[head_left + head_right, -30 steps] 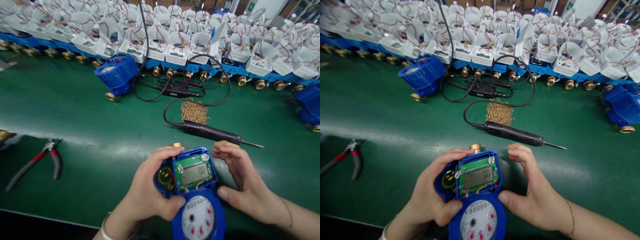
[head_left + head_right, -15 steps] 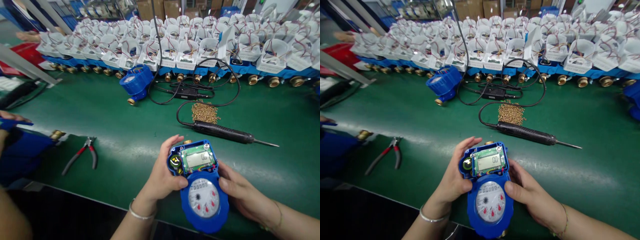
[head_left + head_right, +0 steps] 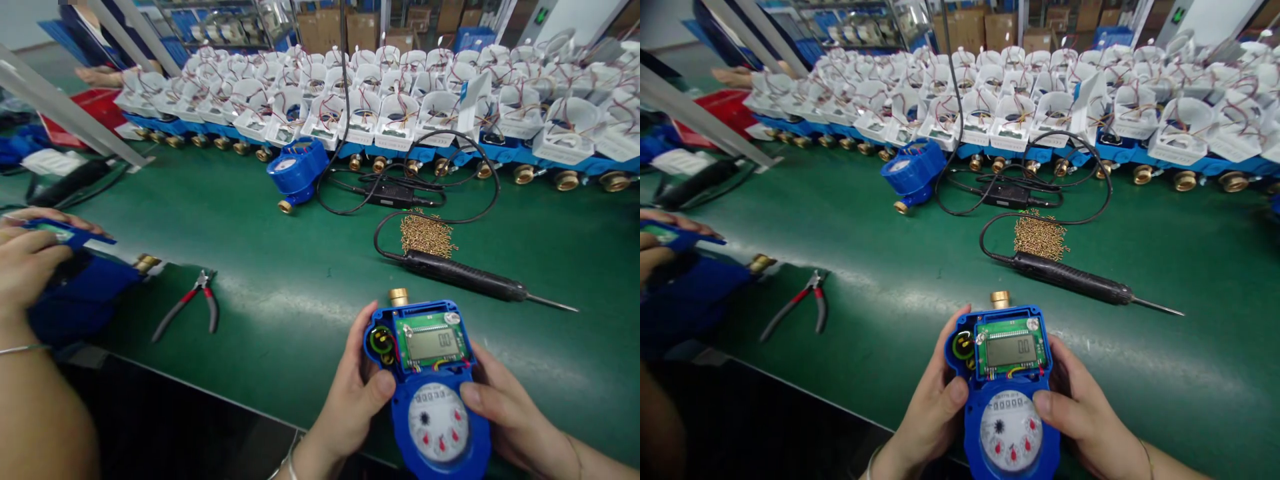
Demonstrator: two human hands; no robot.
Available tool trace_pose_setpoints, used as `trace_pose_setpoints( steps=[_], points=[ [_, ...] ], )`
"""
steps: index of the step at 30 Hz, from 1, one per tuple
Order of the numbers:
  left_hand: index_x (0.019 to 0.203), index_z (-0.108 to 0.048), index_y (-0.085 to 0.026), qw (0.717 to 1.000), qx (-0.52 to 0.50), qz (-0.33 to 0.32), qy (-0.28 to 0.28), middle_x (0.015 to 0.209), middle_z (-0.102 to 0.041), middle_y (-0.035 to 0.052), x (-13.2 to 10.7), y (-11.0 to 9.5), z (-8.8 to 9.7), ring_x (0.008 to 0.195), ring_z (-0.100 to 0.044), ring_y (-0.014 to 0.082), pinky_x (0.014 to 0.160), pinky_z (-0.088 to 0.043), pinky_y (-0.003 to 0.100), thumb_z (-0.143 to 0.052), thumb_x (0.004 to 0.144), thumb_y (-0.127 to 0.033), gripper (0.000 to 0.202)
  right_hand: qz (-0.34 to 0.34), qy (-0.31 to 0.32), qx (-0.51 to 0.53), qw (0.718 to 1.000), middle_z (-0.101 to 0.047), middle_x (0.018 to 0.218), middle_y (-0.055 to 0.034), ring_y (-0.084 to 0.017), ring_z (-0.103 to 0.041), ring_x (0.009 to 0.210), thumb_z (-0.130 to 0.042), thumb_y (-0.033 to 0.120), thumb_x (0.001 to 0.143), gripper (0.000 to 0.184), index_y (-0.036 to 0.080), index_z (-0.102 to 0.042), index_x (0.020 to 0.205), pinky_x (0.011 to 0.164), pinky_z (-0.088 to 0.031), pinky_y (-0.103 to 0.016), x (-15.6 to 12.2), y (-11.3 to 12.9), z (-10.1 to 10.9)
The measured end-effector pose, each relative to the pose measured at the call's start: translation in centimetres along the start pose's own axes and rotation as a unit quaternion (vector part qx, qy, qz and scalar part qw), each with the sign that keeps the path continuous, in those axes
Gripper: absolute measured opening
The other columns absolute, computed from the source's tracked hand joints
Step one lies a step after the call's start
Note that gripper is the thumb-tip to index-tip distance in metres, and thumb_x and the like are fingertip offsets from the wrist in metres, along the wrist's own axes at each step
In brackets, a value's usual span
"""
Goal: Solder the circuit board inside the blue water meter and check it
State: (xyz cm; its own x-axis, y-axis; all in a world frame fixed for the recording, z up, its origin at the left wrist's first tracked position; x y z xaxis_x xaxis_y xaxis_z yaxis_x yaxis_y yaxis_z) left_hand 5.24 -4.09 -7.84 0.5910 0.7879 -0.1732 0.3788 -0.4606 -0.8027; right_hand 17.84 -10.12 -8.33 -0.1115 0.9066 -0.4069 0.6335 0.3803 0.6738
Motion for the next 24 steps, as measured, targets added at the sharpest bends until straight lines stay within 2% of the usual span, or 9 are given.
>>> trace_pose_setpoints(
  steps=[5,10,16,21,24],
  points=[
    [0.146,-0.030,-0.032,0.999,-0.037,-0.008,-0.033,0.140,-0.052,0.0107,-0.8,0.6,-0.4,0.126,-0.052,0.0326,0.112,-0.034,0.047,-0.072,0.081,-0.042,0.077,0.025,-0.021,-0.004,0.999,-0.056,0.132,-0.0099,-0.029,-0.055,0.119,-0.074,0.037,0.074,0.064,0.024,-0.048,0.132,0.097,-0.048,-0.041,-0.5,-0.4,0.4],
    [0.143,-0.036,-0.027,0.994,-0.073,-0.003,-0.084,0.145,-0.048,0.0117,-1.3,0.9,-1.1,0.134,-0.043,0.0333,0.114,-0.030,0.046,-0.071,0.082,-0.037,0.071,0.012,-0.054,0.019,0.998,-0.055,0.132,-0.0098,-0.027,-0.056,0.116,-0.072,0.035,0.076,0.059,0.021,-0.051,0.130,0.097,-0.048,-0.038,-1.4,-0.6,0.2],
    [0.142,-0.037,-0.025,0.990,-0.075,0.005,-0.118,0.140,-0.053,0.0129,-1.1,0.9,-1.6,0.129,-0.050,0.0303,0.112,-0.033,0.044,-0.068,0.085,-0.035,0.065,0.020,-0.078,0.030,0.996,-0.066,0.114,-0.0087,-0.022,-0.064,0.098,-0.073,0.035,0.076,0.048,0.018,-0.059,0.119,0.086,-0.052,-0.031,-1.5,-0.1,0.0],
    [0.135,-0.045,-0.025,0.985,-0.075,-0.002,-0.154,0.133,-0.059,0.0101,-0.6,0.3,-1.8,0.114,-0.061,0.0240,0.105,-0.042,0.040,-0.065,0.088,-0.032,0.051,0.030,-0.099,0.049,0.993,-0.069,0.106,-0.0076,-0.017,-0.065,0.088,-0.075,0.033,0.075,0.041,0.015,-0.064,0.110,0.080,-0.052,-0.026,-1.3,0.5,-0.3],
    [0.128,-0.051,-0.022,0.984,-0.080,0.001,-0.158,0.120,-0.067,0.0088,-0.2,-0.2,-2.4,0.103,-0.066,0.0207,0.096,-0.049,0.035,-0.066,0.088,-0.029,0.043,0.028,-0.101,0.053,0.993,-0.070,0.102,-0.0081,-0.018,-0.065,0.088,-0.075,0.035,0.075,0.039,0.013,-0.066,0.106,0.080,-0.052,-0.026,-1.4,0.9,-0.5]
  ],
)
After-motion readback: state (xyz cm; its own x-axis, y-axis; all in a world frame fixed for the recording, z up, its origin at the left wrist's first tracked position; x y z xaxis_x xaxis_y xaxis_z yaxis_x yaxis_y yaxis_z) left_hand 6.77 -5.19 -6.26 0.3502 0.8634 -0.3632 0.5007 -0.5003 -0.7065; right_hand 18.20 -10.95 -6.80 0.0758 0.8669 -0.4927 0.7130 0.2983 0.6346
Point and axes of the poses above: each hand's wrist, its own x-axis towards the middle knuckle, its own z-axis out of the back of the hand, y = z × x, the point moved 8 cm from there along x, towards the middle knuckle
